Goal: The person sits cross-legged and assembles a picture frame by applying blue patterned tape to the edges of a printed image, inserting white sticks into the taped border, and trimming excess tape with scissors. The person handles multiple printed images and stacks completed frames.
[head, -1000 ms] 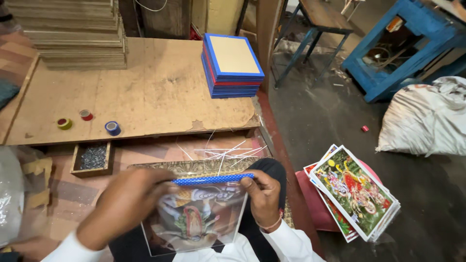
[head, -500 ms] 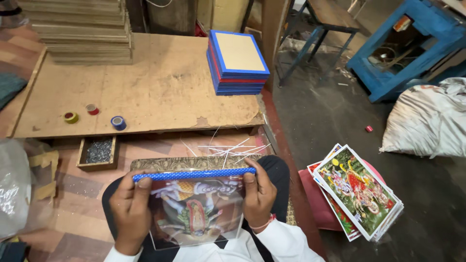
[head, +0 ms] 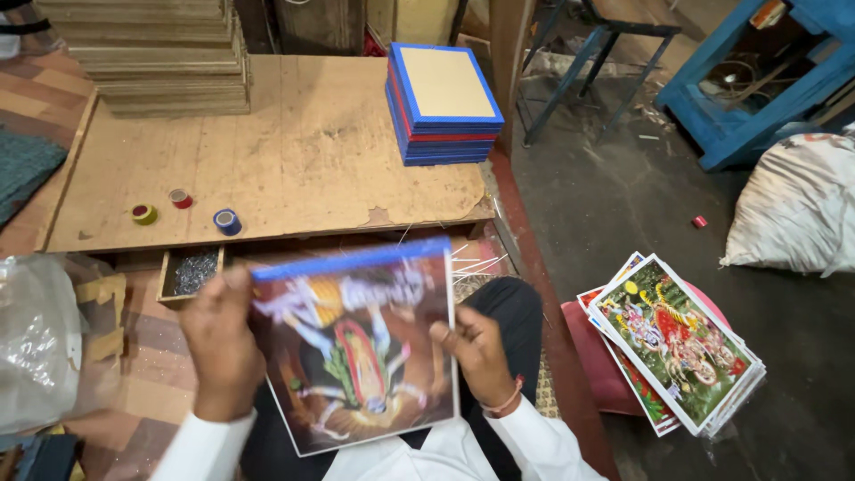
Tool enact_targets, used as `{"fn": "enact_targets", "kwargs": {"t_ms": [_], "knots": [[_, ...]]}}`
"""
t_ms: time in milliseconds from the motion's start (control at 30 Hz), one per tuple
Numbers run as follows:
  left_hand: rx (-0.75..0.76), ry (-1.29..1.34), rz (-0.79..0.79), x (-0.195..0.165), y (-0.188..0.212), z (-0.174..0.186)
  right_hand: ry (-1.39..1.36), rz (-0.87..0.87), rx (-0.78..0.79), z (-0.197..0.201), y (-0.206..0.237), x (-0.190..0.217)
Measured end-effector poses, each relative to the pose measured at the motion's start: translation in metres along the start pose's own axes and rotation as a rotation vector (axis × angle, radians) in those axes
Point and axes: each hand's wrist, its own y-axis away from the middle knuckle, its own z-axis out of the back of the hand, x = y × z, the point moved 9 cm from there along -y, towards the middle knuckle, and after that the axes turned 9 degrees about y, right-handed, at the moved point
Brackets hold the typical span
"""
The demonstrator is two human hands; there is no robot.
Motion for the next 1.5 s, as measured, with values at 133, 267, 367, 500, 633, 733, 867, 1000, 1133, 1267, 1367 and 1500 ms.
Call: {"fn": "enact_targets", "kwargs": {"t_ms": [133, 267, 367, 500, 633, 733, 867, 1000, 1133, 1267, 1367, 1500], "knots": [[-0.048, 0.076, -0.089, -0.010, -0.052, 0.014, 0.019, -0.268, 0.233, -0.008, 0.012, -0.042], [0.113, 0.407, 0.199, 0.028, -0.091, 0.002, -0.037, -0.337, 0.205, -0.008, 0.013, -0.056], [0.234, 0.572, 0.348, 0.058, -0.074, -0.001, -0.159, -0.257, 0.204, -0.012, -0.004, -0.053], [0.136, 0.295, 0.583, 0.113, 0.008, 0.012, -0.262, -0.299, 0.205, -0.015, -0.023, -0.058], [0.212, 0.207, 0.577, 0.100, 0.033, 0.007, -0.310, -0.308, 0.215, -0.017, -0.032, -0.059], [0.222, 0.191, 0.601, 0.087, 0.034, -0.001, -0.423, -0.307, 0.209, -0.022, -0.027, -0.060], [0.162, 0.229, 0.554, 0.083, 0.032, -0.007, -0.499, -0.300, 0.140, -0.028, -0.017, -0.065], [0.147, 0.209, 0.529, 0.088, 0.037, -0.005, -0.676, -0.416, 0.173, -0.056, -0.003, -0.084], [0.155, 0.183, 0.545, 0.093, 0.039, -0.002, -0.599, -0.367, 0.143, -0.060, -0.003, -0.096], [0.187, 0.289, 0.547, 0.104, 0.035, -0.002, -0.533, -0.337, 0.109, -0.052, -0.011, -0.109], [0.110, 0.289, 0.591, 0.132, 0.035, 0.011, -0.559, -0.338, 0.103, -0.051, -0.029, -0.127], [-0.093, 0.216, 0.620, 0.194, 0.020, 0.037, -0.513, -0.382, 0.065, -0.058, -0.086, -0.177]]}}
